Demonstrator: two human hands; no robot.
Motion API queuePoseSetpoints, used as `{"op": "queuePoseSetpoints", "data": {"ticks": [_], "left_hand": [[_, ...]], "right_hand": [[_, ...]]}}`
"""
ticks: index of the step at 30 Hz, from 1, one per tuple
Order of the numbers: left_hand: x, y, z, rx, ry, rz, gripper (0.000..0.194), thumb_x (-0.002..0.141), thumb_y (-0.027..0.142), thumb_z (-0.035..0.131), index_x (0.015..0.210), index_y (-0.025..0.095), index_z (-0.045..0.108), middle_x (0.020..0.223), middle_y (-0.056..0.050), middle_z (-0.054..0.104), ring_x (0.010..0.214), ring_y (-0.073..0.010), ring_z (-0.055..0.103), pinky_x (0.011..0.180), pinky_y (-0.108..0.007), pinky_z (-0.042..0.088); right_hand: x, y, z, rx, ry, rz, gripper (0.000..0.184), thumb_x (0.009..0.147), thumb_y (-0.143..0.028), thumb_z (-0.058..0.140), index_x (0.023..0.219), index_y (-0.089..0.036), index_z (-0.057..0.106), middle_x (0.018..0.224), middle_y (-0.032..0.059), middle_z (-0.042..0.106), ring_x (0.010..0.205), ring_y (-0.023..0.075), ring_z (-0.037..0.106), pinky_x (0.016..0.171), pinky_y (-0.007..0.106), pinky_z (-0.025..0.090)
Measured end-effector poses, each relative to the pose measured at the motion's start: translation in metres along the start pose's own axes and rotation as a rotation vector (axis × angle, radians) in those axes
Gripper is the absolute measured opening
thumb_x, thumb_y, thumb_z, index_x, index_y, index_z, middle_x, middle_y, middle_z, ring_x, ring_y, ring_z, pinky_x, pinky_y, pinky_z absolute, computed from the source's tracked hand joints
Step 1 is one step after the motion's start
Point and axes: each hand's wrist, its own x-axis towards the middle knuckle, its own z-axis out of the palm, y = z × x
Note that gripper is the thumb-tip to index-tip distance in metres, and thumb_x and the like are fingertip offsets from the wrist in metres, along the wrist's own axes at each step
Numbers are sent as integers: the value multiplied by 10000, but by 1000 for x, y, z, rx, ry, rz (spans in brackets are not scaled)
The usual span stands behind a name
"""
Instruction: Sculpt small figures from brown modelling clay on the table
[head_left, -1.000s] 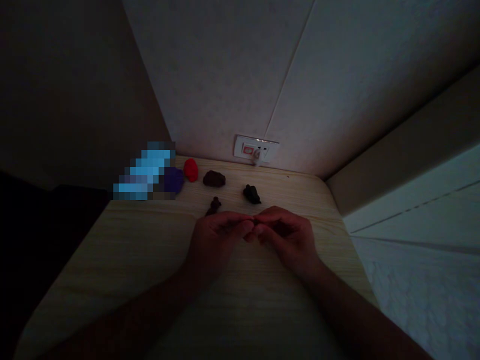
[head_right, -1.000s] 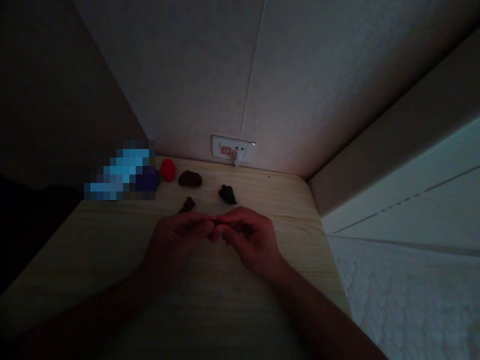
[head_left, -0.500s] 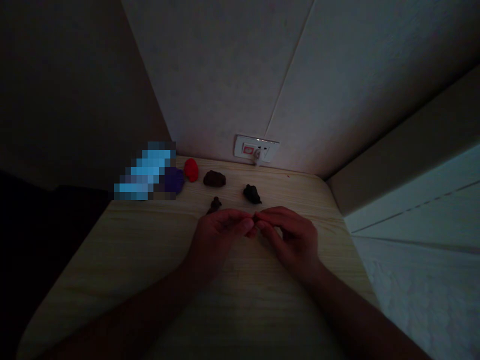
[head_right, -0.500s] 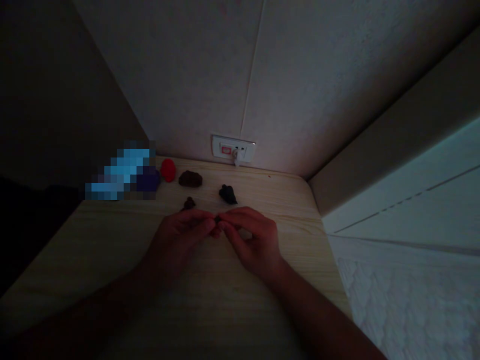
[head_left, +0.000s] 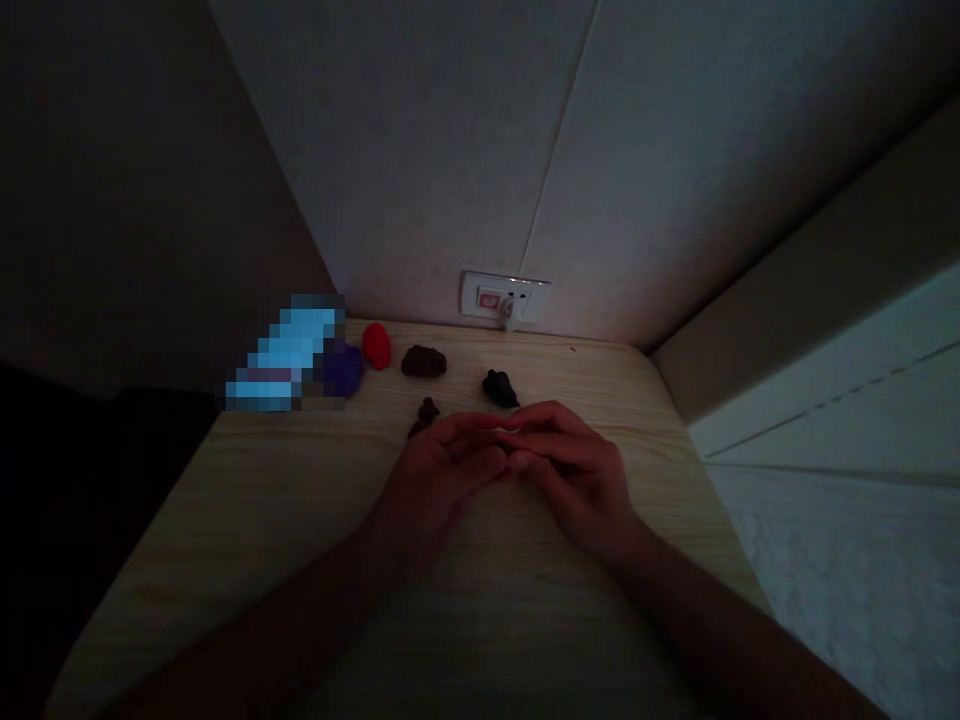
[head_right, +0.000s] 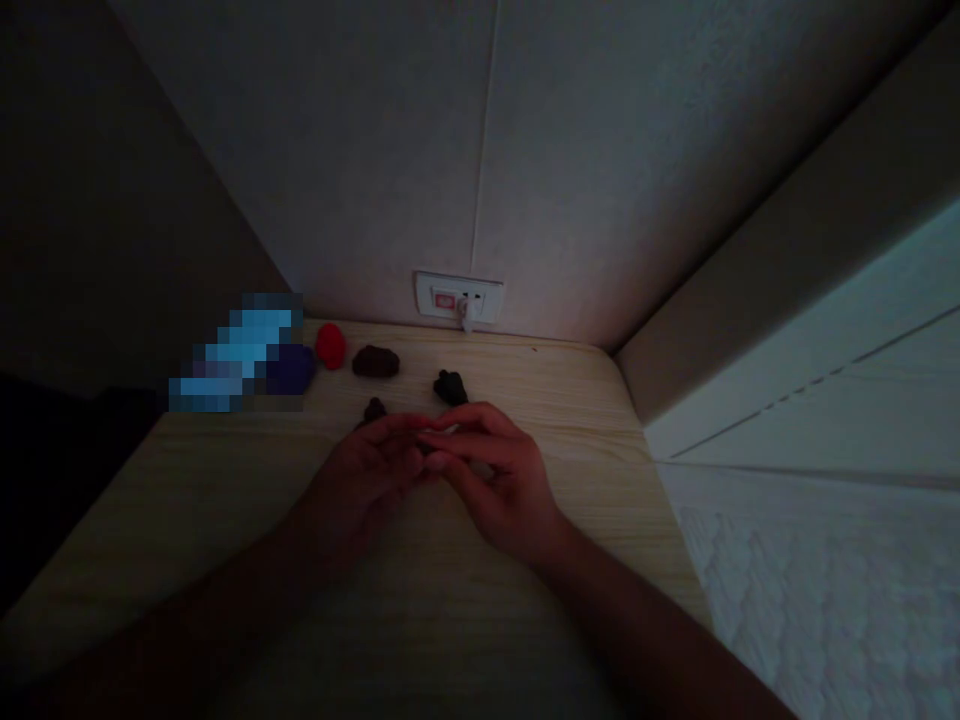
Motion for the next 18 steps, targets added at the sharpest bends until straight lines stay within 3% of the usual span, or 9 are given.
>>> {"op": "queuePoseSetpoints", "data": {"ticks": [3, 6, 11, 18], "left_hand": [[-1, -1, 0, 77, 33, 19, 311, 669, 213, 921, 956, 190, 804, 955, -50, 827, 859, -166, 754, 824, -286, 593], [-2, -2, -1, 208, 73, 66, 222, 712, 252, 893, 914, 184, 828, 855, -53, 820, 744, -154, 720, 750, -281, 579], [-2, -3, -4, 295, 44, 132, 120, 776, 268, 840, 872, 197, 834, 732, -22, 774, 678, -130, 663, 707, -250, 532], [0, -7, -7, 374, -24, 105, 196, 877, 378, 746, 821, 205, 819, 749, -28, 756, 740, -154, 659, 758, -271, 514]], "right_hand": [[-2, -2, -1, -149, 1, -85, 310, 965, -183, 664, 1228, -310, 767, 1272, 107, 654, 911, 188, 673, 771, 365, 624], [-4, -1, -2, -270, 17, -155, 403, 958, -167, 666, 1331, -316, 703, 1365, 130, 601, 887, 189, 660, 744, 373, 628], [0, 2, -5, -208, -42, -183, 364, 945, -181, 705, 1287, -305, 723, 1177, 104, 692, 1030, 221, 704, 836, 368, 637], [1, 2, -8, -283, -21, -257, 231, 896, -195, 778, 1122, -242, 779, 1001, 84, 746, 883, 202, 731, 750, 332, 651]]}}
